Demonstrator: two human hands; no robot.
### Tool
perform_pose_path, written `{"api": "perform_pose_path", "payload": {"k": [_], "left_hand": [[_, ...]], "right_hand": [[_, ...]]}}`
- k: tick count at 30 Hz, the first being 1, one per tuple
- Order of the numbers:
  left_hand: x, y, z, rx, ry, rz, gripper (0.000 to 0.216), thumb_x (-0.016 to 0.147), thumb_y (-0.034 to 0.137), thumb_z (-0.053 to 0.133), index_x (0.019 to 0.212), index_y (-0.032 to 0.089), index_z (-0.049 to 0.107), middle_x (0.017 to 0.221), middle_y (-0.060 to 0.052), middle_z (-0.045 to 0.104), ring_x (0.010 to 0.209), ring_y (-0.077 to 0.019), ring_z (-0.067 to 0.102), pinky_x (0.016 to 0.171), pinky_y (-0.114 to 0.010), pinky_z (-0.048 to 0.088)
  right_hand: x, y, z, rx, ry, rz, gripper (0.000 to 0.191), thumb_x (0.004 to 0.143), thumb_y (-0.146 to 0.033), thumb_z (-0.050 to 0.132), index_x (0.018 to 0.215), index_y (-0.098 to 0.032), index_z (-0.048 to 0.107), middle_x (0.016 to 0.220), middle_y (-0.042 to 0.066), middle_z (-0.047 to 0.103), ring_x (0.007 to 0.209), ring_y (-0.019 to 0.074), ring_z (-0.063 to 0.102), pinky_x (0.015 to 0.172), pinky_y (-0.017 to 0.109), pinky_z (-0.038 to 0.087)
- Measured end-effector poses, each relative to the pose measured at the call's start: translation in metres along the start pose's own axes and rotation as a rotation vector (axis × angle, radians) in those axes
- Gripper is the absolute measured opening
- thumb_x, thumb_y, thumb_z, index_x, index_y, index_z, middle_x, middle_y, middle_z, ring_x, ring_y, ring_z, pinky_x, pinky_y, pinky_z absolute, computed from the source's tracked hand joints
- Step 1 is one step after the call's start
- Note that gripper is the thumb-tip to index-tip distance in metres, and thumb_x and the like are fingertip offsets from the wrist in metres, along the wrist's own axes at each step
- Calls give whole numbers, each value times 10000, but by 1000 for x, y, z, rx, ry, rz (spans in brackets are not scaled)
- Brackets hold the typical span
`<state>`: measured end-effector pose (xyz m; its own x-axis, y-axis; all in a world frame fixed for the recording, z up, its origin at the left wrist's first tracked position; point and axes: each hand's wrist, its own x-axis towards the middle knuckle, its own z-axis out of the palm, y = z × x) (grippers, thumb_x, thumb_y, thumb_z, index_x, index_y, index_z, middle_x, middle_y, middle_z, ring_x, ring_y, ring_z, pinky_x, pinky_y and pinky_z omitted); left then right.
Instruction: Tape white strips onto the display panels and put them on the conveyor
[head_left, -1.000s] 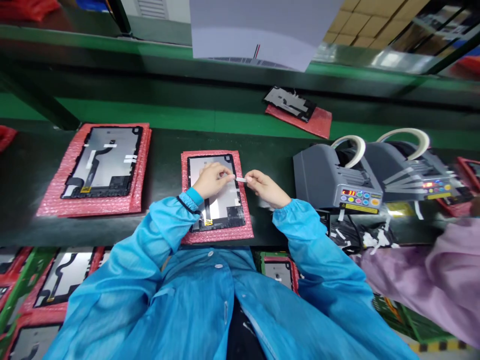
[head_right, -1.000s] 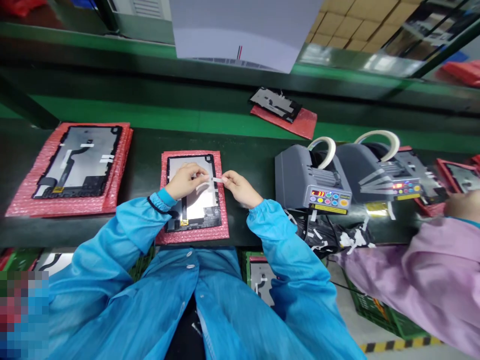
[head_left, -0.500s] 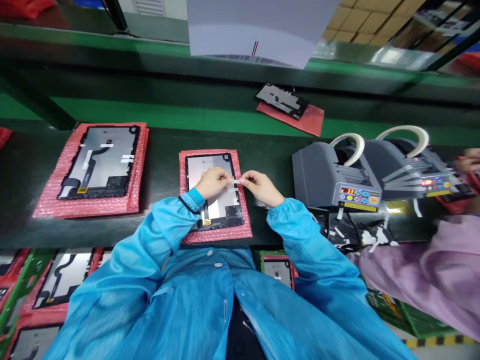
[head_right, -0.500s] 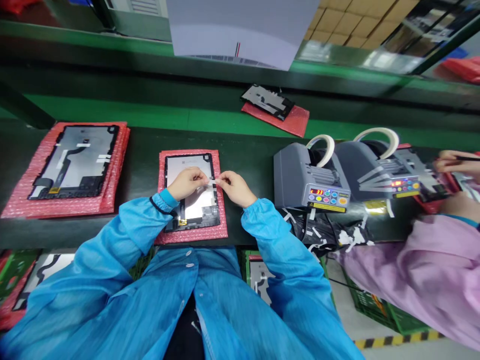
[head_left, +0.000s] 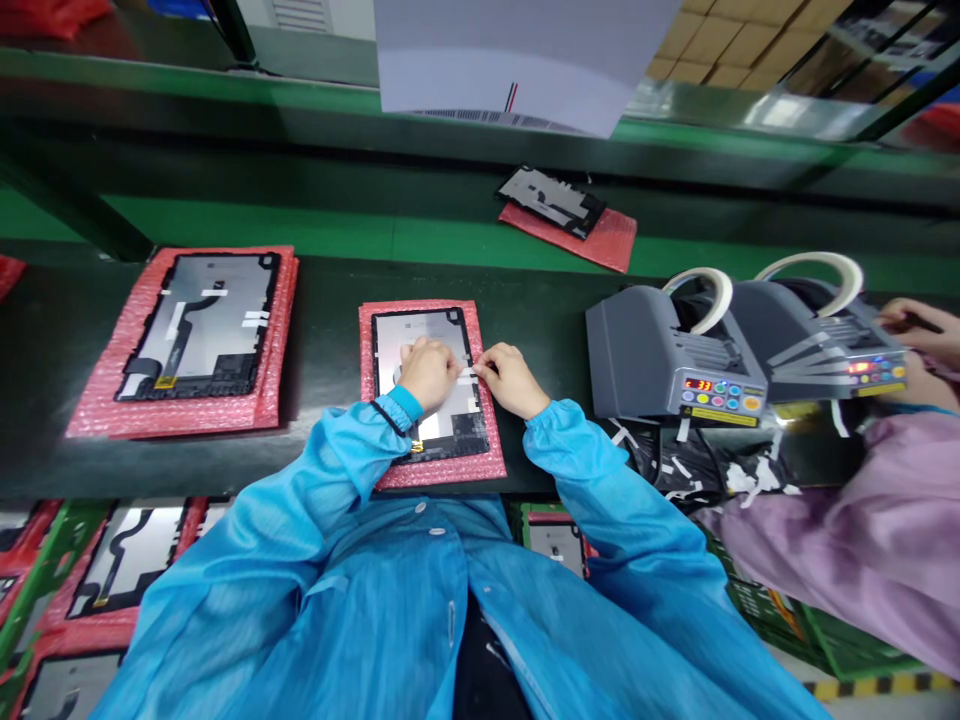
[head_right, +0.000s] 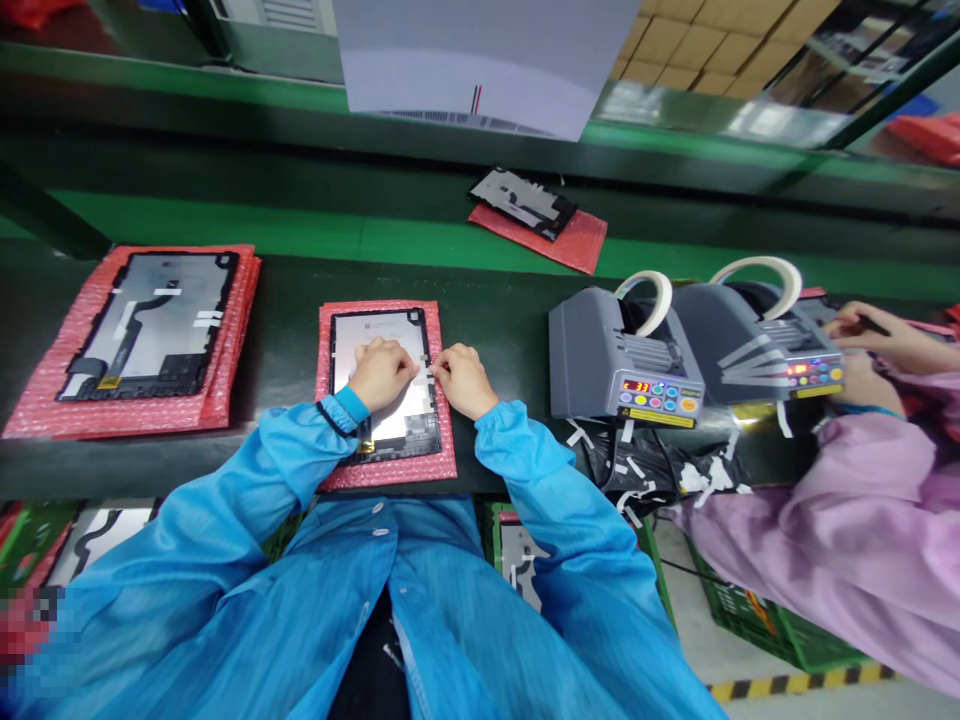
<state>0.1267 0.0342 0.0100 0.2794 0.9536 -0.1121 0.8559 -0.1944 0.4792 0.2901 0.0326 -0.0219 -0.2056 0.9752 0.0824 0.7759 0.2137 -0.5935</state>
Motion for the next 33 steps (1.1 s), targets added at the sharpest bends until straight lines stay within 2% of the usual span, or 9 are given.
{"api": "perform_pose_path", "payload": {"k": [6, 8, 11, 16, 18, 21, 25, 30, 33], "left_hand": [[-3, -2, 4, 39, 71, -4, 182, 829, 278, 587, 708, 155, 643, 933, -109, 676, 1038, -301, 525, 850, -434, 348], [-3, -3, 6, 35, 90, -7, 169, 815, 282, 602, 706, 159, 637, 920, -106, 671, 1033, -300, 526, 850, -433, 354], [-2, -1, 8, 31, 98, -5, 148, 810, 272, 603, 713, 164, 632, 920, -100, 670, 1042, -298, 528, 861, -433, 359], [0, -3, 0, 6, 110, -2, 100, 785, 269, 642, 814, 174, 647, 946, -83, 665, 1059, -294, 531, 892, -427, 377], [-7, -20, -13, -30, 155, -17, 198, 767, 276, 668, 941, 182, 647, 952, -73, 662, 1040, -274, 543, 911, -406, 391], [-29, -61, -34, -32, 317, -167, 279, 833, 317, 591, 1055, 152, 615, 976, -96, 652, 986, -250, 562, 926, -388, 406], [-59, -101, -37, -30, 269, -293, 202, 838, 348, 568, 786, 160, 621, 763, -70, 642, 753, -214, 594, 761, -341, 468], [-59, -92, -18, -24, 270, -205, 155, 848, 205, 485, 733, 180, 586, 801, -73, 651, 837, -210, 610, 814, -330, 468], [-60, -78, -19, -26, 291, -226, 161, 888, 208, 449, 800, 171, 579, 891, -108, 663, 903, -232, 620, 831, -340, 460]], "right_hand": [[-9, 1, 0, -36, 153, 84, 125, 802, -249, 657, 696, -185, 640, 739, 42, 576, 762, 205, 521, 817, 377, 419], [-18, -1, 1, -41, 215, 28, 127, 839, -250, 611, 775, -174, 689, 771, 62, 601, 796, 215, 530, 832, 385, 419], [-34, -7, 12, -58, 197, -83, 266, 875, -136, 469, 933, -159, 728, 886, 102, 634, 884, 231, 536, 859, 393, 417], [-37, -6, 22, -50, 116, -18, 412, 805, -18, 394, 1025, -138, 721, 959, 124, 647, 906, 228, 557, 853, 376, 443], [-29, -2, 16, -14, 124, 28, 353, 823, -62, 418, 996, -143, 715, 941, 112, 658, 885, 217, 578, 848, 356, 457], [-14, 0, 6, -6, 164, 154, 220, 849, -199, 504, 955, -138, 687, 820, 87, 658, 804, 209, 593, 805, 337, 468], [-1, -9, 8, -73, 122, 175, 108, 802, -193, 532, 721, -181, 603, 704, 57, 611, 728, 197, 569, 749, 319, 450], [-7, -25, 9, -67, 344, 61, 121, 795, -174, 454, 686, -219, 483, 776, 87, 601, 782, 221, 557, 771, 349, 432], [-11, -34, 2, 147, 374, 174, 86, 829, -247, 437, 746, -232, 455, 692, 35, 573, 673, 199, 543, 672, 324, 430]]}}
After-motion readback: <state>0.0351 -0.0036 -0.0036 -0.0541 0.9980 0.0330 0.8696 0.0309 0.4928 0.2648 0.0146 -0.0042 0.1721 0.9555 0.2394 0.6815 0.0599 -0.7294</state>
